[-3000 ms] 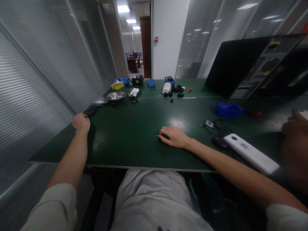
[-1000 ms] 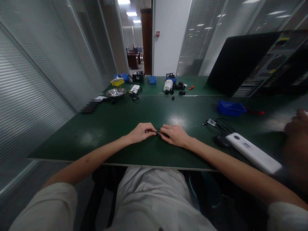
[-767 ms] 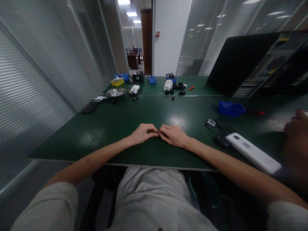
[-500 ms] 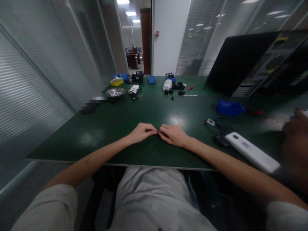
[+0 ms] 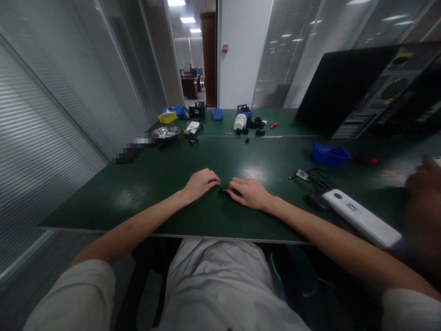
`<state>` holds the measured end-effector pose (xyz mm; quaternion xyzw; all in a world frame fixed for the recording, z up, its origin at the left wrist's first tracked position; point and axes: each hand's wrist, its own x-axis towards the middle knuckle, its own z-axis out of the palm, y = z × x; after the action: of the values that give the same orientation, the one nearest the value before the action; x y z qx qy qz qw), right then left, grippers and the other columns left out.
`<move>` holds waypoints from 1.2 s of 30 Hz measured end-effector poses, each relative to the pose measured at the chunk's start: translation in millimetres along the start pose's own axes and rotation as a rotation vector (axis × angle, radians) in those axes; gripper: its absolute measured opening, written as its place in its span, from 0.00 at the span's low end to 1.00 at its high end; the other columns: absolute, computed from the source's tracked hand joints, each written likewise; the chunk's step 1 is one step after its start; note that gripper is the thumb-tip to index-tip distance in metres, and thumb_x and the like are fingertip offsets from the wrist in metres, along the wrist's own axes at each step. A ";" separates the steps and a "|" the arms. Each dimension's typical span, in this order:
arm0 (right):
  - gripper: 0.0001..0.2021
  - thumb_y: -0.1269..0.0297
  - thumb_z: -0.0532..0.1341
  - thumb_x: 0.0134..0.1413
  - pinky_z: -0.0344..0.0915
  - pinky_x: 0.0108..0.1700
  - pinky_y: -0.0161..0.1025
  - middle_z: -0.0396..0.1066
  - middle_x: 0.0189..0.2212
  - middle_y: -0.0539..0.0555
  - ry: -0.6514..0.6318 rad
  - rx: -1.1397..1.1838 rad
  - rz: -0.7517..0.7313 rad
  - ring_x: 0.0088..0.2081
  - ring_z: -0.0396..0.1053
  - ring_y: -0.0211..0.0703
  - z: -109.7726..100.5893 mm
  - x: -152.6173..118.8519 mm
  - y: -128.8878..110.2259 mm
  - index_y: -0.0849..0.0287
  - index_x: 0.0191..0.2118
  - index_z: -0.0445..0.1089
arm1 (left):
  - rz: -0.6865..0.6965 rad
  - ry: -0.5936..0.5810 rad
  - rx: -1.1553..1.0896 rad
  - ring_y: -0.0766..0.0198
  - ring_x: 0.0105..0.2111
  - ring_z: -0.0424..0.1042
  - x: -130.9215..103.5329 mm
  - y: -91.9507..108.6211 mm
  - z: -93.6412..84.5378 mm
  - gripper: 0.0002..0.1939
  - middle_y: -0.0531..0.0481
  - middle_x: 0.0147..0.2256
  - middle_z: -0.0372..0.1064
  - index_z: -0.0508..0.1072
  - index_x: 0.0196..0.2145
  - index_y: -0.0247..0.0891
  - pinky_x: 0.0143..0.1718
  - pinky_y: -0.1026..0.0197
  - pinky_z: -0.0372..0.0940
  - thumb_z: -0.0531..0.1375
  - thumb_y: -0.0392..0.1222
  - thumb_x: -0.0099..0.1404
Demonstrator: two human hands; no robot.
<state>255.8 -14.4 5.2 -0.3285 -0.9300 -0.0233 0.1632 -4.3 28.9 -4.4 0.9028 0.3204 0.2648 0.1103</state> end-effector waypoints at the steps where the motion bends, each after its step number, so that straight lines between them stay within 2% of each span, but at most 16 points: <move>1: 0.14 0.56 0.51 0.73 0.48 0.30 0.38 0.71 0.37 0.54 0.005 0.003 -0.001 0.31 0.64 0.38 0.1 -0.1 0.3 0.57 0.43 0.69 | 0.022 -0.020 0.001 0.56 0.45 0.72 -0.5 0.3 -0.2 0.10 0.45 0.43 0.77 0.82 0.42 0.40 0.49 0.55 0.66 0.59 0.41 0.74; 3: 0.14 0.55 0.51 0.73 0.48 0.30 0.38 0.71 0.37 0.54 0.019 0.011 -0.002 0.30 0.64 0.38 0.5 -0.5 1.1 0.57 0.43 0.69 | 0.044 -0.035 -0.012 0.56 0.46 0.72 -2.2 2.3 -0.6 0.12 0.45 0.45 0.76 0.82 0.44 0.40 0.51 0.55 0.65 0.57 0.41 0.75; 8: 0.13 0.57 0.52 0.72 0.50 0.31 0.37 0.72 0.37 0.53 0.083 0.047 0.025 0.32 0.66 0.38 1.1 -2.8 3.2 0.57 0.43 0.69 | 0.036 0.039 -0.093 0.56 0.50 0.71 -5.4 15.1 -2.8 0.14 0.43 0.49 0.74 0.79 0.50 0.39 0.55 0.53 0.64 0.54 0.37 0.76; 12: 0.12 0.57 0.54 0.72 0.52 0.32 0.37 0.73 0.36 0.53 0.140 0.079 0.035 0.32 0.67 0.38 0.8 -4.8 4.8 0.57 0.43 0.70 | 0.088 -0.072 -0.120 0.55 0.48 0.71 -5.7 24.1 -5.0 0.13 0.43 0.47 0.76 0.78 0.51 0.38 0.54 0.52 0.64 0.60 0.42 0.73; 15: 0.12 0.57 0.54 0.71 0.53 0.33 0.36 0.73 0.36 0.53 0.155 0.092 0.036 0.33 0.67 0.39 -0.2 -5.0 4.8 0.57 0.42 0.71 | 0.113 -0.133 -0.091 0.54 0.48 0.71 -5.4 21.2 -7.2 0.12 0.43 0.46 0.76 0.79 0.49 0.39 0.53 0.52 0.62 0.62 0.44 0.72; 19: 0.12 0.57 0.54 0.71 0.53 0.33 0.37 0.73 0.36 0.53 0.153 0.094 0.038 0.33 0.67 0.39 -1.6 -4.4 4.0 0.57 0.43 0.71 | 0.116 -0.111 -0.106 0.54 0.53 0.70 -4.4 11.1 -9.7 0.10 0.43 0.49 0.75 0.78 0.48 0.40 0.58 0.51 0.60 0.61 0.42 0.73; 25: 0.12 0.57 0.54 0.71 0.53 0.33 0.37 0.73 0.36 0.53 0.134 0.105 0.042 0.33 0.67 0.39 -1.9 -4.5 4.6 0.57 0.43 0.71 | 0.075 -0.174 -0.107 0.56 0.52 0.72 -1.8 4.0 -8.4 0.14 0.43 0.51 0.75 0.76 0.54 0.40 0.57 0.54 0.63 0.57 0.42 0.76; 28: 0.12 0.57 0.54 0.71 0.53 0.33 0.37 0.73 0.36 0.53 0.128 0.120 0.041 0.32 0.67 0.39 -2.3 -4.4 4.8 0.57 0.42 0.71 | 0.032 -0.150 -0.082 0.56 0.53 0.72 -0.7 -18.5 -15.6 0.15 0.43 0.52 0.74 0.75 0.56 0.40 0.57 0.54 0.64 0.57 0.42 0.75; 31: 0.12 0.57 0.54 0.71 0.53 0.32 0.37 0.73 0.36 0.53 0.125 0.123 0.047 0.31 0.66 0.38 -2.7 -4.6 5.4 0.57 0.42 0.71 | -0.130 -0.067 0.027 0.55 0.55 0.71 -8.0 -67.5 -39.3 0.18 0.43 0.55 0.73 0.74 0.58 0.39 0.59 0.53 0.63 0.57 0.40 0.74; 33: 0.12 0.57 0.54 0.71 0.52 0.32 0.37 0.73 0.36 0.53 0.123 0.118 0.052 0.30 0.66 0.38 -3.0 -4.9 6.3 0.57 0.42 0.71 | -0.327 0.024 0.163 0.53 0.55 0.71 -22.7 -108.6 -64.4 0.17 0.42 0.54 0.73 0.77 0.55 0.37 0.61 0.51 0.62 0.58 0.37 0.71; 36: 0.12 0.57 0.54 0.71 0.52 0.32 0.37 0.73 0.36 0.53 0.119 0.115 0.052 0.31 0.66 0.37 -2.9 -5.7 8.1 0.57 0.42 0.71 | -0.730 0.167 0.379 0.48 0.54 0.71 -57.4 -163.4 -106.0 0.16 0.37 0.52 0.75 0.80 0.51 0.31 0.62 0.50 0.61 0.60 0.34 0.68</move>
<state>265.8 -11.9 5.6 -0.3407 -0.9096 0.0147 0.2373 -185.1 121.4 0.5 0.7098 0.6702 0.2168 0.0025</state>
